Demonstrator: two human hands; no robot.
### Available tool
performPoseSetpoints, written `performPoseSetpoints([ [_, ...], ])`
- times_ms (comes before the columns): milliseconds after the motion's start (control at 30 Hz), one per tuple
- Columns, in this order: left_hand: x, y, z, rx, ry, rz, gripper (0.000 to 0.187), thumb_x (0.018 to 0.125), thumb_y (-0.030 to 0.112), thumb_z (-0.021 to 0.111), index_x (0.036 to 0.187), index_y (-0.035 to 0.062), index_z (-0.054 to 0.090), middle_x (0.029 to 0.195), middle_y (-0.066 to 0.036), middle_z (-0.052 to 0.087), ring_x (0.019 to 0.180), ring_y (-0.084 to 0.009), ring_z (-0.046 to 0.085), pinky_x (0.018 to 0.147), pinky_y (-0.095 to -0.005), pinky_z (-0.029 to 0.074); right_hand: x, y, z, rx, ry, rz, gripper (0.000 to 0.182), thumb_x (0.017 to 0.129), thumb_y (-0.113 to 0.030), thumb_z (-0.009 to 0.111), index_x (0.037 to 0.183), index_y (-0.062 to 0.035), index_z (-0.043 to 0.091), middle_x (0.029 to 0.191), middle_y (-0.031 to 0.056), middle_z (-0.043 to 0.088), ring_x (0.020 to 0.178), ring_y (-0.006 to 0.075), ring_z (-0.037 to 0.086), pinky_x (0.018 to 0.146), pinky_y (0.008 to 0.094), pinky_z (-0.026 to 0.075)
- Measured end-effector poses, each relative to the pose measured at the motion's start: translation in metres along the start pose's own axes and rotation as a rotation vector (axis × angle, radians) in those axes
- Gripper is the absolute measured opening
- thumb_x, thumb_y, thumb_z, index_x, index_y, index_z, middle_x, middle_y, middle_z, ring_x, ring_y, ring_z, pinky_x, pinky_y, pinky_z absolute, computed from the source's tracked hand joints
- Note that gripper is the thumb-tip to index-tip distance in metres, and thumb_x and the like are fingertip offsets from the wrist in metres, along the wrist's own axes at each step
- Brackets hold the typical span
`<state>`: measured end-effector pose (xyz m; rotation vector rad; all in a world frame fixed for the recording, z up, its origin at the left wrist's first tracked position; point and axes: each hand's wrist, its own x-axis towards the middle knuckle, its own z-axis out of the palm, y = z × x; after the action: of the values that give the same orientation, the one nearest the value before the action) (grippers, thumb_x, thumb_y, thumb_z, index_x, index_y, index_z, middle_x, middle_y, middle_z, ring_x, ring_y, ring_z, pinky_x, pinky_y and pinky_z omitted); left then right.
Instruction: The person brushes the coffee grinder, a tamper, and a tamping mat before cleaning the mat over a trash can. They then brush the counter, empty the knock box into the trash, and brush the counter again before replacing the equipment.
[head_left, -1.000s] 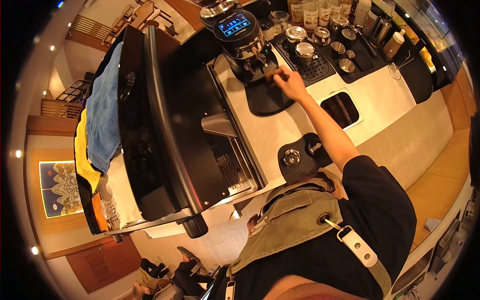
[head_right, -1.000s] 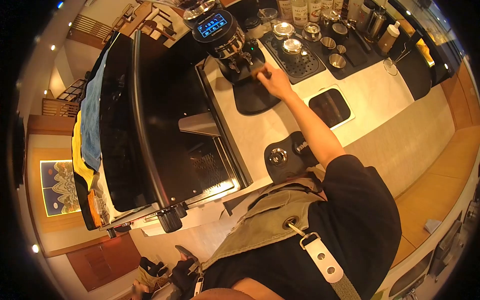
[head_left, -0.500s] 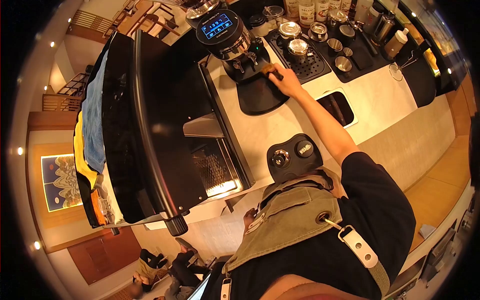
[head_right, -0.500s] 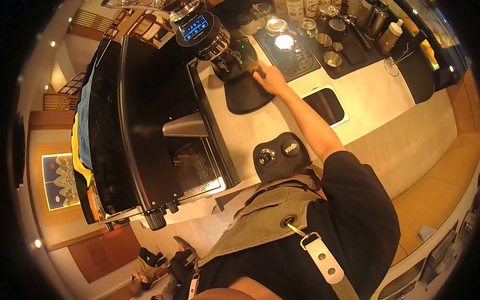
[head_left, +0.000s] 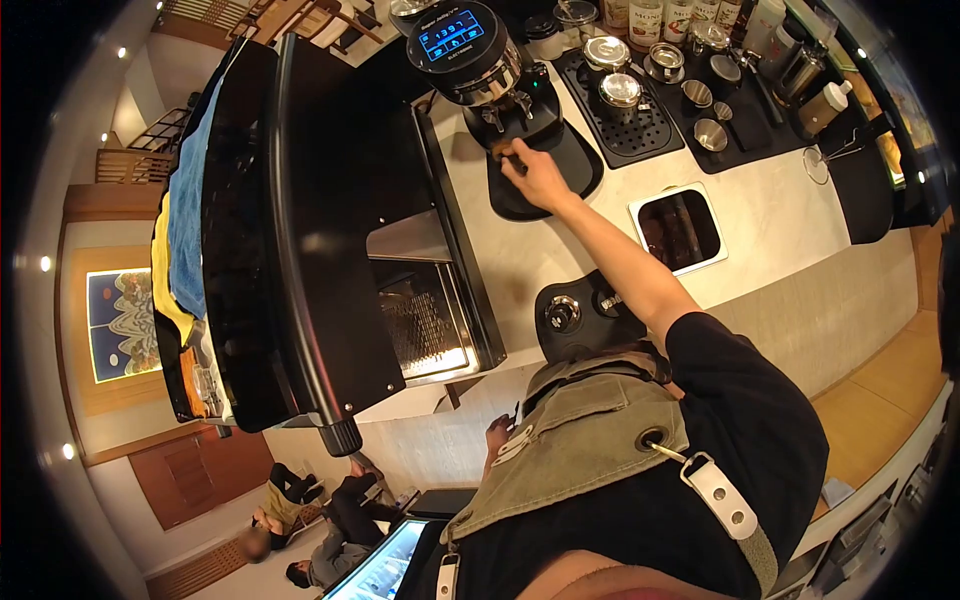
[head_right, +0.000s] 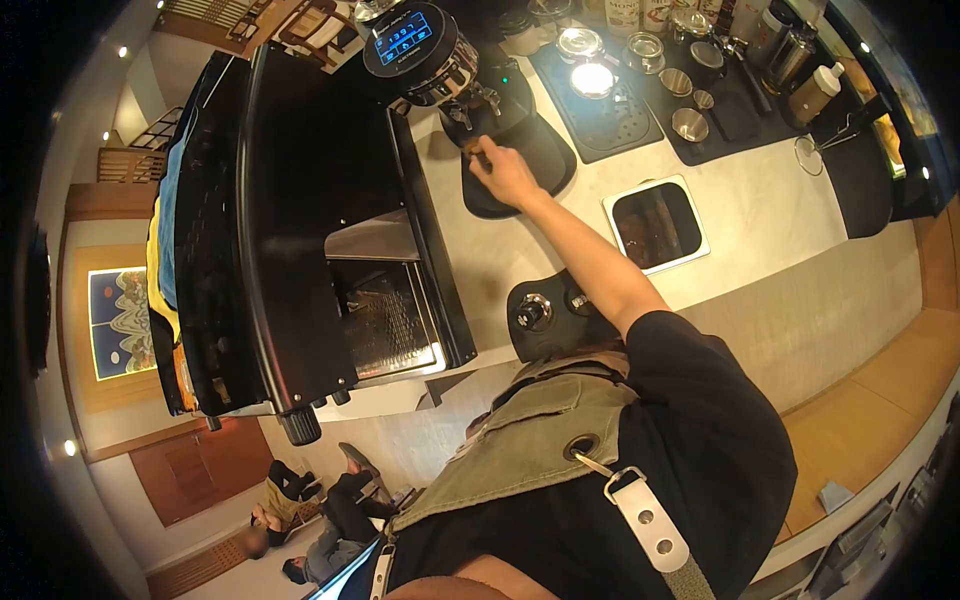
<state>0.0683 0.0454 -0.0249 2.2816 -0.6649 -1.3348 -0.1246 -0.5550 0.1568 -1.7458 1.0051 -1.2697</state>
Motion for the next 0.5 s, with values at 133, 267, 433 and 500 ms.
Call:
performPoseSetpoints([
  [133,-0.026,0.045,0.006,-0.470,0.050,-0.240,0.046,0.099,0.019,0.056,0.142,0.0010,0.055,0.126,-0.015,0.071,0.109,-0.0292,0.069,0.086,-0.0427,0.058,-0.002,-0.007,0.010,-0.026,-0.022,0.038,0.024,0.095,-0.018,0.069,0.111,-0.0049,0.057,0.088,0.0248,0.070,0.083,0.0460,0.067,0.074,0.0501,0.053],
  [267,-0.043,0.033,0.025,-0.338,0.015,-0.174,0.047,0.102,0.025,0.057,0.143,0.0034,0.054,0.133,-0.014,0.067,0.107,-0.0270,0.068,0.085,-0.0418,0.056,-0.001,0.000,-0.031,-0.105,0.031,0.094,0.024,0.095,-0.019,0.069,0.111,-0.0056,0.056,0.089,0.0251,0.070,0.084,0.0464,0.068,0.073,0.0515,0.053],
  [433,-0.063,0.063,0.047,-0.379,-0.014,-0.341,0.044,0.102,0.028,0.060,0.139,0.0038,0.058,0.125,-0.010,0.069,0.101,-0.0226,0.067,0.077,-0.0356,0.055,-0.001,0.016,-0.085,-0.187,0.093,0.095,0.025,0.095,-0.022,0.070,0.110,-0.0051,0.058,0.086,0.0259,0.070,0.085,0.0495,0.067,0.071,0.0525,0.052],
  [500,-0.062,0.079,0.043,-0.301,-0.066,-0.181,0.042,0.102,0.031,0.063,0.133,0.0034,0.063,0.118,-0.008,0.069,0.098,-0.0198,0.067,0.075,-0.0331,0.054,-0.009,0.007,-0.110,-0.106,0.078,0.099,0.025,0.095,-0.022,0.071,0.111,-0.0054,0.061,0.081,0.0233,0.069,0.077,0.0395,0.070,0.069,0.0449,0.053],
])
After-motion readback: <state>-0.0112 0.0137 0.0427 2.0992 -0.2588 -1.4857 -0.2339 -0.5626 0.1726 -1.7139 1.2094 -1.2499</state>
